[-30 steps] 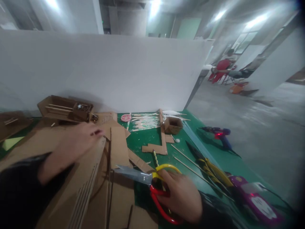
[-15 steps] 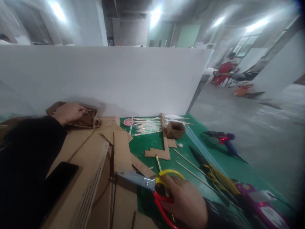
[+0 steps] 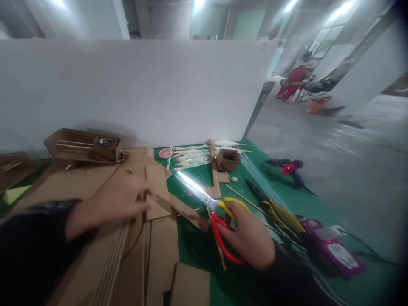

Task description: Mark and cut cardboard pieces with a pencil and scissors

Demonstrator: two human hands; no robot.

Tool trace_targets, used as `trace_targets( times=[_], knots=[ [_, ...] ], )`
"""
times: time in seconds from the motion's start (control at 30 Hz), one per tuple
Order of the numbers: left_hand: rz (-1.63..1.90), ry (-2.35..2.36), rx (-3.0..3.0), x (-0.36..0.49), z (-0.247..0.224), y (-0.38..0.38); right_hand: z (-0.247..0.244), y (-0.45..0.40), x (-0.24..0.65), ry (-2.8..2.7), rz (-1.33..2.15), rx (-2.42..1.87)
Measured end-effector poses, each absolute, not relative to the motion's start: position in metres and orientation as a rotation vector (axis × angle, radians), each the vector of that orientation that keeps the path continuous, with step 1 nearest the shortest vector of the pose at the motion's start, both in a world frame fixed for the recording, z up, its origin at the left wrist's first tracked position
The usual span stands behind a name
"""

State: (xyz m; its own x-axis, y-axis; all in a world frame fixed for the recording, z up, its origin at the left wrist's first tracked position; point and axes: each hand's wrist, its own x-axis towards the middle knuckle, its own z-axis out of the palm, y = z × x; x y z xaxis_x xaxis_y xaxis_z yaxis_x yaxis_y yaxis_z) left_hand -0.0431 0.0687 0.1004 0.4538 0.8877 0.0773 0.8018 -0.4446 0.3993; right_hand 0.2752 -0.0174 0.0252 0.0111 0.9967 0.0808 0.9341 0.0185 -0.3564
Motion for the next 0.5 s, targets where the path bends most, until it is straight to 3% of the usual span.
trace_targets(
  times=[0.07, 0.17, 0.3, 0.5],
  knots=[
    [0.110, 1.036, 2.536, -0.012, 0.075, 0.024, 0.029, -0.016, 0.276, -1.908, 0.331, -2.028],
    [-0.054, 0.728, 2.601, 0.019, 0.041, -0.024, 0.033, -0.015, 0.275, -1.832, 0.385, -2.054],
    [-0.180, 0.680, 2.625, 0.029, 0.021, -0.037, 0.034, -0.016, 0.273, -1.804, 0.412, -2.048],
    [-0.276, 0.741, 2.533, 0.023, 0.041, -0.030, 0.034, -0.017, 0.272, -1.780, 0.445, -2.069]
  ],
)
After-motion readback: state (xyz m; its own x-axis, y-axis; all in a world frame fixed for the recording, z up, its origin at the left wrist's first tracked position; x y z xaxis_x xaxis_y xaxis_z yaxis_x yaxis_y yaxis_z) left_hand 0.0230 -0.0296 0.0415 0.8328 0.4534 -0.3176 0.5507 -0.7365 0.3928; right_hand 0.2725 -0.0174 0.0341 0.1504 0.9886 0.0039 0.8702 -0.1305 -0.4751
